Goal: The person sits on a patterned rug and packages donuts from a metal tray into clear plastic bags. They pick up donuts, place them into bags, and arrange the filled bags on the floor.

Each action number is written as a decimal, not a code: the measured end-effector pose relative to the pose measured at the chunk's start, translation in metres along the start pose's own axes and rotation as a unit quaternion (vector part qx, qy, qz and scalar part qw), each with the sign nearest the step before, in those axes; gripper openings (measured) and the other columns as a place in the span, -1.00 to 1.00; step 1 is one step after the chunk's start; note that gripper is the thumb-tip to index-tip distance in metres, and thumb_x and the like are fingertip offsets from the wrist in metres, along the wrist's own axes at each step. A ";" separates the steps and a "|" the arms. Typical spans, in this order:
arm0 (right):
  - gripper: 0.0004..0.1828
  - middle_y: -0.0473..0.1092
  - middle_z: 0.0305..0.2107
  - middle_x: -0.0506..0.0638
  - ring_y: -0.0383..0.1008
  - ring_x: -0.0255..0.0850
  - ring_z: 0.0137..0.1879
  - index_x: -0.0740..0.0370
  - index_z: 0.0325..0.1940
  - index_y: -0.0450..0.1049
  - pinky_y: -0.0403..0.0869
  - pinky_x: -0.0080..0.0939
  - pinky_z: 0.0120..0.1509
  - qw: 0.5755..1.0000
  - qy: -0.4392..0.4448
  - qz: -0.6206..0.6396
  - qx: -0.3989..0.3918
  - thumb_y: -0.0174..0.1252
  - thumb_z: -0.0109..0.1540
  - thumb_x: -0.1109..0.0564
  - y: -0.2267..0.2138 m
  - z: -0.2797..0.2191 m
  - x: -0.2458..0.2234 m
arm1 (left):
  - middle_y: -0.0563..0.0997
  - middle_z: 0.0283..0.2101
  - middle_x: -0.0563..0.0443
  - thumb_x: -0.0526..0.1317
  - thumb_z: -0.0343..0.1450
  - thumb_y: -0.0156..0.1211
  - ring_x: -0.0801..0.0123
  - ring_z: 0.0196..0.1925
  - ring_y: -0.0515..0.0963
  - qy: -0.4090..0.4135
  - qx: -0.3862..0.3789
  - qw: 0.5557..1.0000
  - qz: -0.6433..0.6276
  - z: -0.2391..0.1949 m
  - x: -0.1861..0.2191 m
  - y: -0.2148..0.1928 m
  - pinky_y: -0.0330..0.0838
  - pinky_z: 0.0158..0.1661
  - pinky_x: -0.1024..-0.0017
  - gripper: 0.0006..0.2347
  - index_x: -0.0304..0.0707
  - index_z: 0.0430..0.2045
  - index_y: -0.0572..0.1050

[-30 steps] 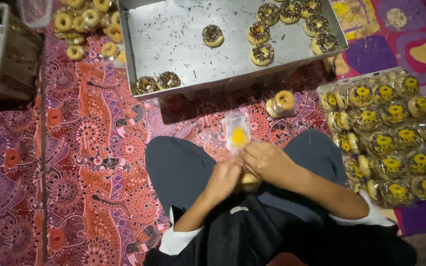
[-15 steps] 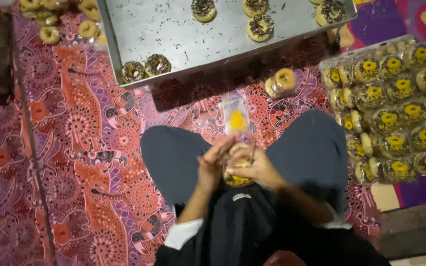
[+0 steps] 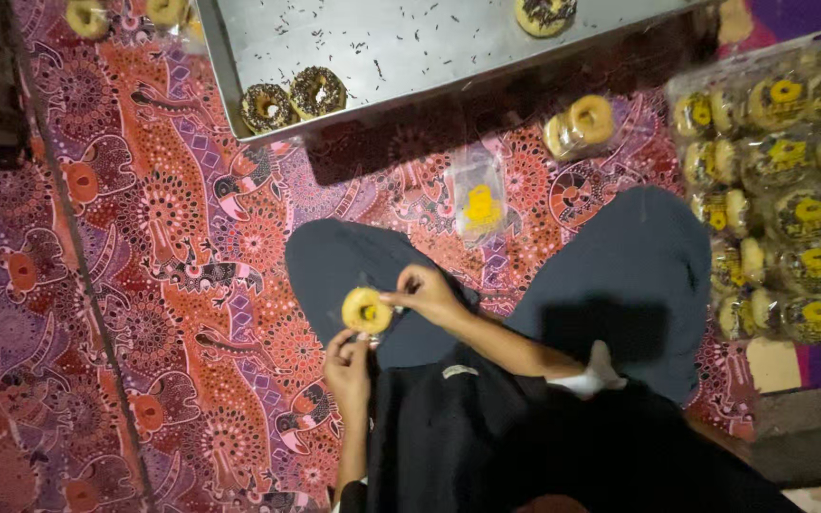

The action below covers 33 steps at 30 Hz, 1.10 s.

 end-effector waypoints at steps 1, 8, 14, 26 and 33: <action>-0.52 0.43 -0.27 -0.04 0.51 -0.29 -0.15 0.29 -0.06 0.36 0.58 -0.23 -0.10 0.996 -0.026 0.087 -0.013 0.50 0.10 0.20 -0.012 -0.009 -0.002 | 0.72 -0.35 -0.02 -0.32 0.40 0.26 0.52 -0.35 0.66 -0.042 -0.021 0.999 0.014 -0.008 -0.007 0.008 0.47 -0.34 0.63 -0.74 -0.46 -0.05 0.50; -0.16 0.46 -0.04 0.17 0.43 0.15 0.11 0.25 0.22 0.42 0.41 0.22 0.09 0.640 -0.175 -0.697 0.272 0.44 -0.15 0.11 -0.209 -0.031 -0.125 | 0.35 0.38 -0.21 -0.05 0.50 0.23 -0.16 0.47 0.23 0.267 -0.280 0.861 0.329 0.065 0.056 0.186 0.12 0.37 -0.05 -0.51 -0.16 0.32 0.30; -0.76 0.51 -0.17 0.23 0.50 0.19 0.01 0.20 -0.16 0.55 0.46 0.17 0.14 0.707 -0.138 -0.688 0.091 0.08 0.13 0.18 -0.200 0.124 -0.047 | 0.09 0.50 -0.13 0.12 0.21 0.42 -0.13 0.57 -0.14 0.359 -0.157 0.691 0.607 0.166 -0.001 0.291 -0.30 0.36 -0.39 -0.22 0.10 0.37 0.21; -0.46 0.40 0.10 0.19 0.52 -0.02 0.08 0.27 0.20 0.41 0.54 -0.09 0.06 0.853 -0.096 -0.513 -0.033 0.18 0.15 0.05 -0.149 0.084 -0.127 | -0.02 0.51 -0.42 0.22 0.32 0.41 -0.17 0.59 -0.16 0.322 0.004 0.942 0.093 0.153 0.050 0.231 -0.24 0.45 -0.13 -0.02 -0.41 0.46 -0.04; -0.29 0.34 0.35 0.19 0.38 -0.02 0.39 0.15 0.48 0.29 0.38 -0.03 0.44 0.836 -0.271 -0.476 -0.039 0.22 0.23 0.13 -0.061 0.098 -0.244 | 0.64 0.03 -0.08 -0.01 0.55 0.03 0.20 0.08 0.62 -0.176 -0.131 0.782 -0.584 0.212 0.012 0.152 0.50 0.06 0.27 -0.68 -0.26 0.02 0.46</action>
Point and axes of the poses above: each hand's wrist, its own z-axis towards the middle knuckle, its own y-axis out of the palm, x = y × z, the point moved 3 cm from there along z, towards the middle knuckle
